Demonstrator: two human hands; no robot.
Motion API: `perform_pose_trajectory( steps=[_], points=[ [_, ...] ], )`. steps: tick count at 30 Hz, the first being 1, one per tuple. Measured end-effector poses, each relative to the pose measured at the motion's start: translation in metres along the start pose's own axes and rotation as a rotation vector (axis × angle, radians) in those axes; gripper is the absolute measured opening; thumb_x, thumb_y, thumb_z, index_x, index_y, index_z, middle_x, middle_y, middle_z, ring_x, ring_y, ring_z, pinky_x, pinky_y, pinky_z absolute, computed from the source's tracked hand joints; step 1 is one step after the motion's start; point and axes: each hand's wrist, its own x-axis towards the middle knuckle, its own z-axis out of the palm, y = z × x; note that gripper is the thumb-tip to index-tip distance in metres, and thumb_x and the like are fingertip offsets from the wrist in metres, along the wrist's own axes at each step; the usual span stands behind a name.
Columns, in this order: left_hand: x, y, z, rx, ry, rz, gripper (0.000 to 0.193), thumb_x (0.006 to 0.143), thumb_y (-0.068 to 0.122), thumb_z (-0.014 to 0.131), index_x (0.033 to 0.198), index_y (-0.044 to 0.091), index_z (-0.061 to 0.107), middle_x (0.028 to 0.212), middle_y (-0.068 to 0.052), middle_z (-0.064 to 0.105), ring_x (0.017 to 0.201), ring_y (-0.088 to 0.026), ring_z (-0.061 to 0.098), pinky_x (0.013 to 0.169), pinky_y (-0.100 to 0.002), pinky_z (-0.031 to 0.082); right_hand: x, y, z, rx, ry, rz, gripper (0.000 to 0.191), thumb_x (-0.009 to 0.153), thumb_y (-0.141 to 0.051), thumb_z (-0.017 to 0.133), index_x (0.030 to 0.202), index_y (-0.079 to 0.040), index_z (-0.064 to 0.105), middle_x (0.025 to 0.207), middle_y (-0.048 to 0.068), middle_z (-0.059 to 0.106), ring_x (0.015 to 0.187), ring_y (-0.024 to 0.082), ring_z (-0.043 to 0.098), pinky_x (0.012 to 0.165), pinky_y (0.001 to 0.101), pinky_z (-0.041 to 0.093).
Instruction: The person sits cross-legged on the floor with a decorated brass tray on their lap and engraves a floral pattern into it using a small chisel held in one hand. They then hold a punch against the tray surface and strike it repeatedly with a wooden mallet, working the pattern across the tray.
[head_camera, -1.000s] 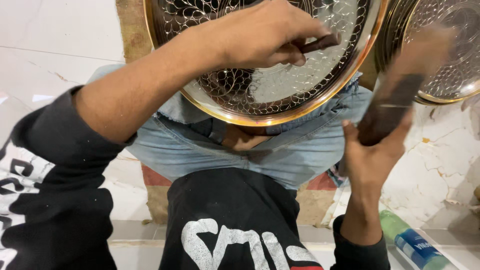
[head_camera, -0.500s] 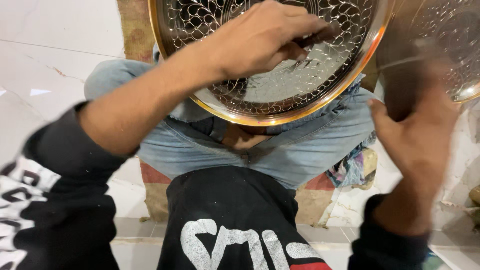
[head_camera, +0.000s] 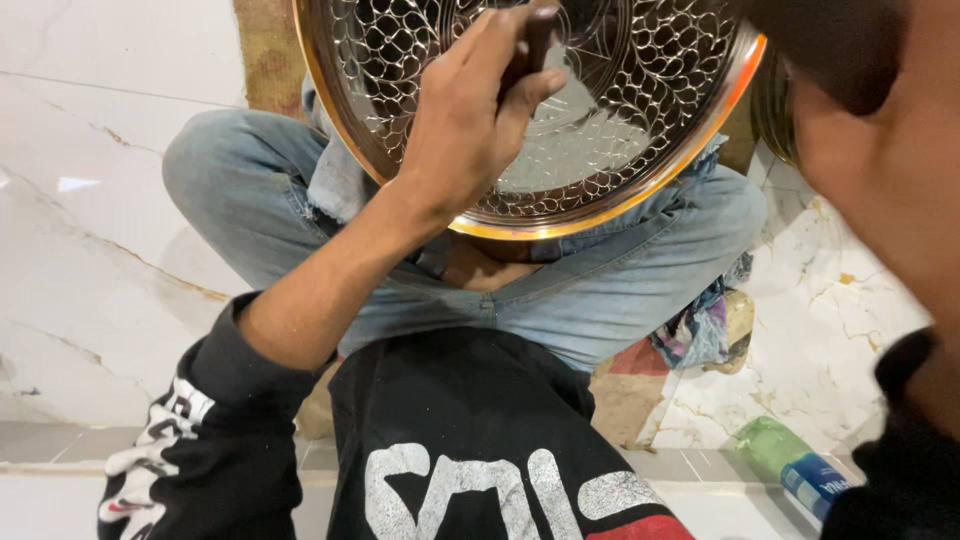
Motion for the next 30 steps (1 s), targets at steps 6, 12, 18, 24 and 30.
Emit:
perform_pose_trajectory(
  steps=[6,12,18,24,30],
  points=[
    [0.023,-0.01,-0.008,-0.037,-0.146,0.121,0.035,0.107,0.01,0.077,0.132,0.006,0.053,0.105,-0.015,0.063,0.091,-0.031,0.068,0.077,-0.038,0.054,-0.033,-0.009,0.005,0.013,-0.037,0.183,0.073,0.095,0.0,0.077,0.157,-0.008,0.041,0.126,0.019,0.063,0.107,0.03,0.068,0.091,0.0358,0.057],
    [0.069,-0.018,-0.01,-0.057,-0.567,0.33,0.047,0.094,0.007,0.081,0.136,0.003,0.06,0.112,-0.018,0.072,0.104,-0.039,0.069,0.087,-0.047,0.054,-0.103,0.028,0.072,0.103,0.189,0.277,0.093,0.096,0.0,0.09,0.159,-0.008,0.023,0.136,0.021,0.064,0.121,0.033,0.071,0.104,0.0369,0.059],
    [0.087,0.001,-0.022,-0.075,-0.648,0.268,0.047,0.094,0.007,0.077,0.138,0.004,0.061,0.116,-0.016,0.072,0.104,-0.036,0.07,0.085,-0.047,0.054,-0.117,0.03,0.08,0.825,0.536,0.588,0.087,0.097,0.005,0.081,0.163,-0.01,0.026,0.111,0.017,0.067,0.092,0.027,0.07,0.085,0.0369,0.061],
    [0.097,0.009,-0.03,-0.062,-0.643,0.368,0.048,0.092,0.005,0.077,0.137,0.004,0.062,0.114,-0.017,0.072,0.104,-0.038,0.069,0.086,-0.048,0.053,-0.097,0.015,0.067,0.492,0.228,0.567,0.083,0.097,0.007,0.081,0.162,-0.005,0.03,0.121,0.016,0.064,0.099,0.022,0.065,0.091,0.0339,0.057],
    [0.105,0.013,-0.04,-0.093,-0.688,0.333,0.047,0.093,0.005,0.078,0.137,0.004,0.062,0.107,-0.019,0.072,0.098,-0.039,0.069,0.083,-0.049,0.052,-0.081,-0.006,0.049,0.455,0.284,0.572,0.095,0.09,-0.001,0.085,0.16,-0.007,0.021,0.121,0.011,0.064,0.098,0.02,0.067,0.091,0.0339,0.058]
  ],
)
